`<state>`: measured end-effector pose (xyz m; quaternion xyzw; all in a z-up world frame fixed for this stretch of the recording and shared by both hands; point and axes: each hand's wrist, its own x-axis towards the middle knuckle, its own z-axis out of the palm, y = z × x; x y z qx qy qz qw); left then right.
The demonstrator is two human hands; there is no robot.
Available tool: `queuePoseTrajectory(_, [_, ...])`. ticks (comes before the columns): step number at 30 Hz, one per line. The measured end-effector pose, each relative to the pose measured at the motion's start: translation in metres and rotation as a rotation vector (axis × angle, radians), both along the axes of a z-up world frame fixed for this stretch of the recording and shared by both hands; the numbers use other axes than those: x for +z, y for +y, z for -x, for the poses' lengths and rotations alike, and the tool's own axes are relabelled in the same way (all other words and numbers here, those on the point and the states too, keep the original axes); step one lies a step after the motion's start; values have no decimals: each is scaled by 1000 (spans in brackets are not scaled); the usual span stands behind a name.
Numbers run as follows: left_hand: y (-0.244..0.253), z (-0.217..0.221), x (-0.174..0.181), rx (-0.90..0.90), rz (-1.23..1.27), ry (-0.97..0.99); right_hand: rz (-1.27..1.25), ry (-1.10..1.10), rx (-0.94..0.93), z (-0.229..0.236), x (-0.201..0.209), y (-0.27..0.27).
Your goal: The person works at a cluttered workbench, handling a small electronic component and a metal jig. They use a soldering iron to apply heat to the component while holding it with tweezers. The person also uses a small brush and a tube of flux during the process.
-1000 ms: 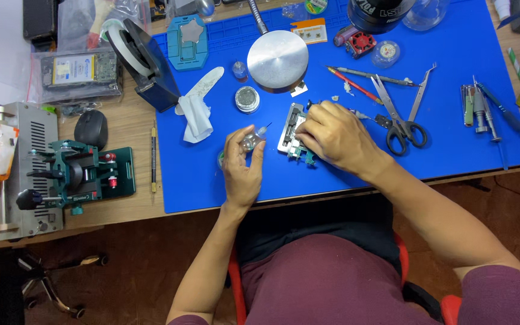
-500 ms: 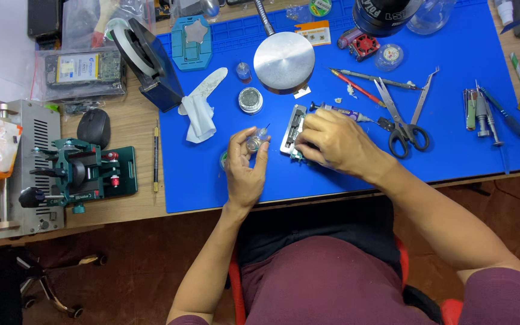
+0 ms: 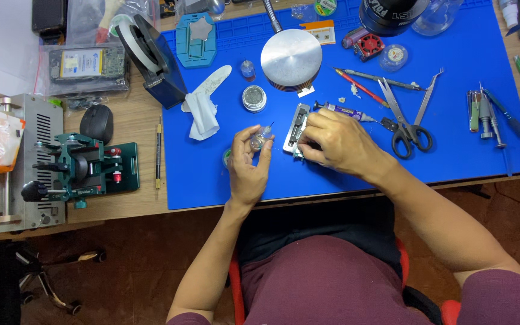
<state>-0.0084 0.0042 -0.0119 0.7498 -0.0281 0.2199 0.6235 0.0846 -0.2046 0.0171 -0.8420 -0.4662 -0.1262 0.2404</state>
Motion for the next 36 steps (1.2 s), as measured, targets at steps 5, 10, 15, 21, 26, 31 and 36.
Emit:
queuePoseTrajectory(5, [0,1,-3,-10,15,-1,-22,-85,-104,-13,2,-13])
queuePoseTrajectory(10, [-1,0,-3,-16,29,3,-64,50,-27,-5,13,-8])
queuePoseTrajectory(15, [0,-1,-5,-11,37,-20,10,-5,-33,-4,4,-2])
queuePoseTrajectory(21, [-1,-4,-10,-17,39,-43,-15,-20,-84,-8,7,-6])
queuePoseTrajectory(26, [2,-5,-10,-30,56,-45,-219,156,-305,6,7,-42])
queuePoseTrajectory(31, [3,-7,-9,-43,63,-35,-203,115,-395,28,13,-63])
queuePoseTrajectory(36, [2,-7,-7,-33,73,-20,217,123,-410,43,24,-58])
